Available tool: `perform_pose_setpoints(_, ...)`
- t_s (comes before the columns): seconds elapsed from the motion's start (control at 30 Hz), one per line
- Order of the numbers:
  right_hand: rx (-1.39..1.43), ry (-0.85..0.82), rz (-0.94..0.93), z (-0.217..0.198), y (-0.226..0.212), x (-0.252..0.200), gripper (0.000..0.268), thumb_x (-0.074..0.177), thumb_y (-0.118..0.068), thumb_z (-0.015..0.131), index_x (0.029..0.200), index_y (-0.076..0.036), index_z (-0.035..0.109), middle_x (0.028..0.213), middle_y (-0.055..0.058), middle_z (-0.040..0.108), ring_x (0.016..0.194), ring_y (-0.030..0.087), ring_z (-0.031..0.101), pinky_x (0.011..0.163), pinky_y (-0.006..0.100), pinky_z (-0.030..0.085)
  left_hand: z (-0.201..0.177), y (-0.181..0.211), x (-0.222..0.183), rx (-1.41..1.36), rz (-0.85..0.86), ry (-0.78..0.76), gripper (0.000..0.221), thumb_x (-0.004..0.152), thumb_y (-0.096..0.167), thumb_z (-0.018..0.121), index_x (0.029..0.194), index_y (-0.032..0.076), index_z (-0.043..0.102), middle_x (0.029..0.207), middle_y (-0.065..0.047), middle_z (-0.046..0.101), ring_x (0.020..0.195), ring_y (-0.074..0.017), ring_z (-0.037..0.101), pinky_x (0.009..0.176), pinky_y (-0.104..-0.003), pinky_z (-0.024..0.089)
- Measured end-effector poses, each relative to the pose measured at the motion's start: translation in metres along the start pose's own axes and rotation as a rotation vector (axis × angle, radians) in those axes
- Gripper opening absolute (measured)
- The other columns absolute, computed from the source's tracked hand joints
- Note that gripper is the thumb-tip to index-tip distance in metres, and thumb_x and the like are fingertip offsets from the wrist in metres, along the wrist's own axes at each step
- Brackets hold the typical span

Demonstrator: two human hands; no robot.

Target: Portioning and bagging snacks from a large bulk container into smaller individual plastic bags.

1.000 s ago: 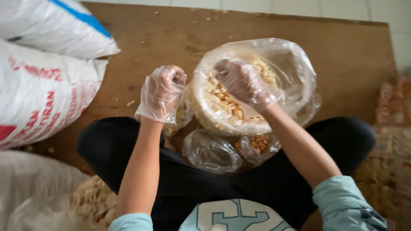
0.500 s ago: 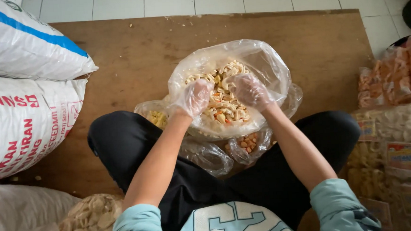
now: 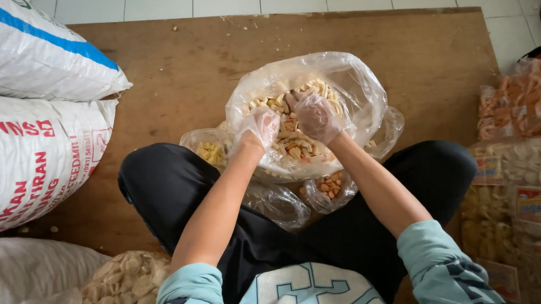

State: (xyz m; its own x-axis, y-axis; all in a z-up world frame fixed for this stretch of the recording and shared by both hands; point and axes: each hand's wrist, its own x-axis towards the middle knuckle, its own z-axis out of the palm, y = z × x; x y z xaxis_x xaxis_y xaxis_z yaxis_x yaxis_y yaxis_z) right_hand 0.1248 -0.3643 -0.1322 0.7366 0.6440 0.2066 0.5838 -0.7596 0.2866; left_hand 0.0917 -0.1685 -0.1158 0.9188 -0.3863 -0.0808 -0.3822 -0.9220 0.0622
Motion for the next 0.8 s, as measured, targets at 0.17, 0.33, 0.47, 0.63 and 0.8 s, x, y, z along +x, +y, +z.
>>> perform_pose_setpoints(0.17, 0.08, -0.207, 0.037, -0.044, 0.001, 0.009, 0.036, 0.092, -0.022, 0.05, 0.119, -0.008, 0.069, 0.115, 0.017, 0.072, 0.111, 0.034, 0.069, 0.092, 0.051, 0.054, 0.004, 0.001, -0.001, -0.121, -0.04, -0.022, 0.029, 0.095, 0.012, 0.053, 0.087, 0.007, 0.08, 0.082, -0.014, 0.076, 0.089, -0.0316, 0.078, 0.073, -0.043, 0.065)
perform_pose_setpoints(0.33, -0.473, 0.165, 0.045, 0.027, 0.006, 0.007, 0.02, 0.084, -0.008, 0.046, 0.103, -0.006, 0.051, 0.061, -0.003, 0.05, 0.049, 0.009, 0.042, 0.04, 0.024, 0.037, 0.037, -0.004, 0.02, 0.038, 0.033, 0.033, 0.023, 0.091, 0.012, 0.059, 0.085, 0.012, 0.081, 0.081, -0.007, 0.077, 0.086, -0.025, 0.078, 0.072, -0.038, 0.065)
perform_pose_setpoints(0.47, -0.3, 0.286, -0.014, 0.029, 0.012, 0.009, 0.023, 0.088, -0.007, 0.049, 0.075, -0.01, 0.067, 0.061, -0.002, 0.06, 0.05, 0.009, 0.046, 0.04, 0.021, 0.04, 0.016, 0.0, 0.013, 0.01, 0.033, 0.049, 0.022, 0.09, 0.011, 0.059, 0.085, 0.01, 0.081, 0.081, -0.008, 0.077, 0.086, -0.0273, 0.078, 0.073, -0.04, 0.064)
perform_pose_setpoints(0.63, 0.01, -0.066, 0.044, -0.015, 0.015, 0.008, 0.036, 0.096, -0.042, 0.051, 0.07, -0.019, 0.062, 0.061, -0.001, 0.057, 0.055, 0.017, 0.056, 0.052, 0.033, 0.05, 0.037, -0.006, 0.019, 0.041, 0.033, 0.017, 0.024, 0.092, 0.018, 0.057, 0.092, 0.013, 0.081, 0.091, -0.01, 0.078, 0.095, -0.0294, 0.076, 0.079, -0.042, 0.063)
perform_pose_setpoints(0.8, 0.332, -0.154, 0.219, 0.045, 0.023, -0.001, 0.038, 0.09, -0.067, 0.06, 0.099, -0.032, 0.071, 0.079, -0.005, 0.071, 0.085, 0.017, 0.073, 0.078, 0.035, 0.057, -0.031, 0.005, -0.002, -0.184, -0.026, 0.069, 0.024, 0.093, 0.018, 0.054, 0.105, 0.011, 0.074, 0.101, -0.016, 0.075, 0.103, -0.0356, 0.073, 0.084, -0.046, 0.061)
